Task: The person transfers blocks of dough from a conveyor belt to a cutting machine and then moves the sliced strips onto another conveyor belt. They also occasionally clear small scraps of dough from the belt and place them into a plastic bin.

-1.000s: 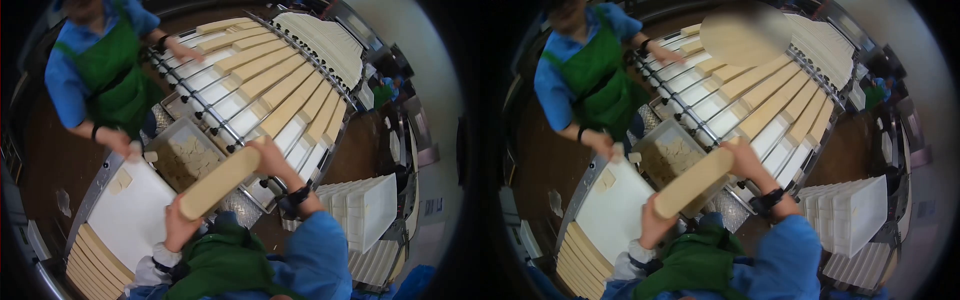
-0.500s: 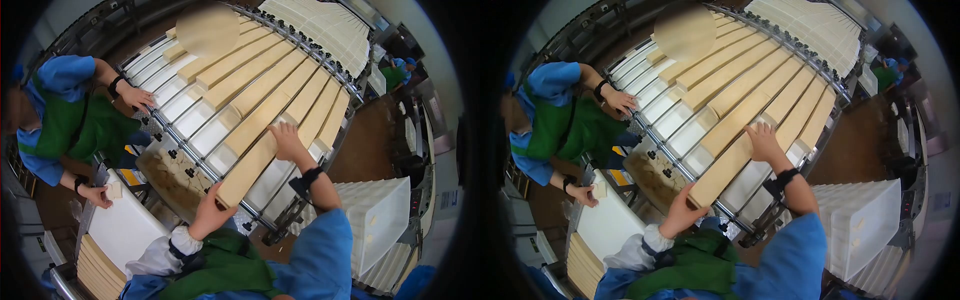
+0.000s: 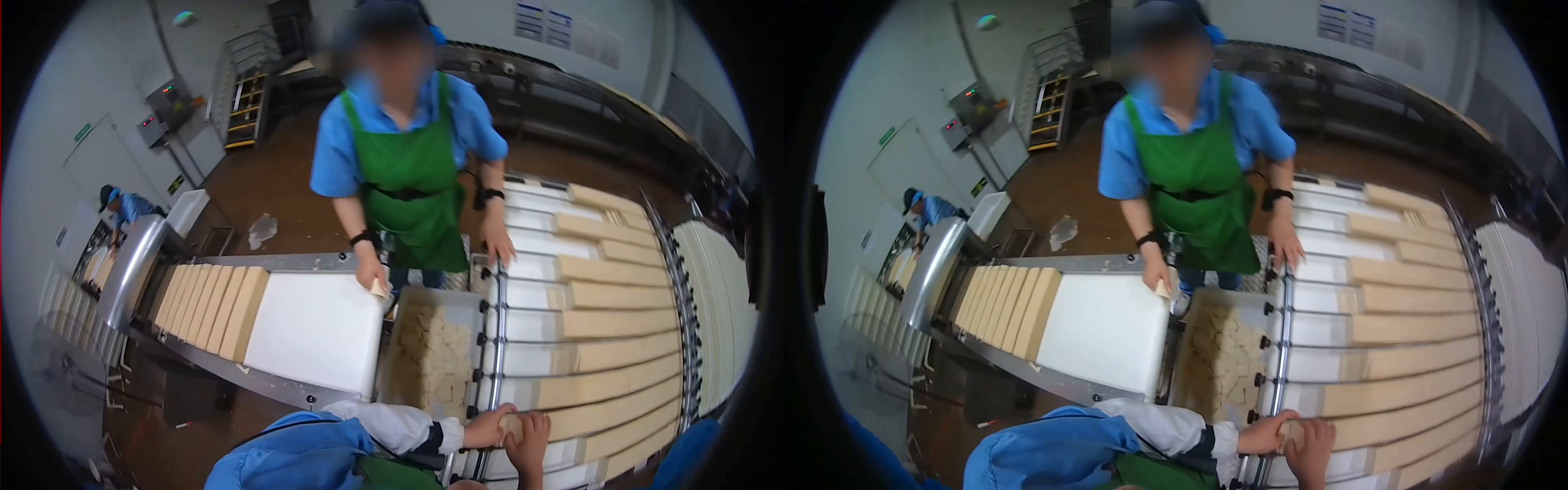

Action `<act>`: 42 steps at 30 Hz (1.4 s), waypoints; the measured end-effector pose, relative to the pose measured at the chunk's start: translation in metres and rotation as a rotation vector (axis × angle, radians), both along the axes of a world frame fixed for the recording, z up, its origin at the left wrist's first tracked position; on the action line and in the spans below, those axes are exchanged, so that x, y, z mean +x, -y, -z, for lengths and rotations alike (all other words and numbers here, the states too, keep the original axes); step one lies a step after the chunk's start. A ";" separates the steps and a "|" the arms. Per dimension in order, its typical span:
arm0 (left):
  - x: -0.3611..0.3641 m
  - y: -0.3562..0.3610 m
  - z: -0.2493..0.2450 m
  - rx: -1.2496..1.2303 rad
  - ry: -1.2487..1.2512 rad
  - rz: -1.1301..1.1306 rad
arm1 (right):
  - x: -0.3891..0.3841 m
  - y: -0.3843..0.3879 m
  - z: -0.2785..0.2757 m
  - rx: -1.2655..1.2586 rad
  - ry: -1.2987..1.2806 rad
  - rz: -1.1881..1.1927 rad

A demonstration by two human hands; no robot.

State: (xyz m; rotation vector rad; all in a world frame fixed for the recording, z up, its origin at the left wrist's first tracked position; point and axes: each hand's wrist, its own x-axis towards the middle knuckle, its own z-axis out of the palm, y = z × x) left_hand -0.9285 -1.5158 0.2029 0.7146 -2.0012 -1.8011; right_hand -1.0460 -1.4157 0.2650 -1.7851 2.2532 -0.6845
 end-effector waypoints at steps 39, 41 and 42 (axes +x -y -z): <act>0.562 0.157 0.048 -0.005 0.483 -1.470 | 0.491 0.472 0.080 0.035 0.253 -0.787; 0.577 0.166 0.054 0.127 0.437 -1.426 | 0.541 0.506 0.086 0.040 0.117 -0.759; 0.582 0.168 0.053 0.225 0.414 -1.393 | 0.559 0.517 0.092 0.046 0.049 -0.747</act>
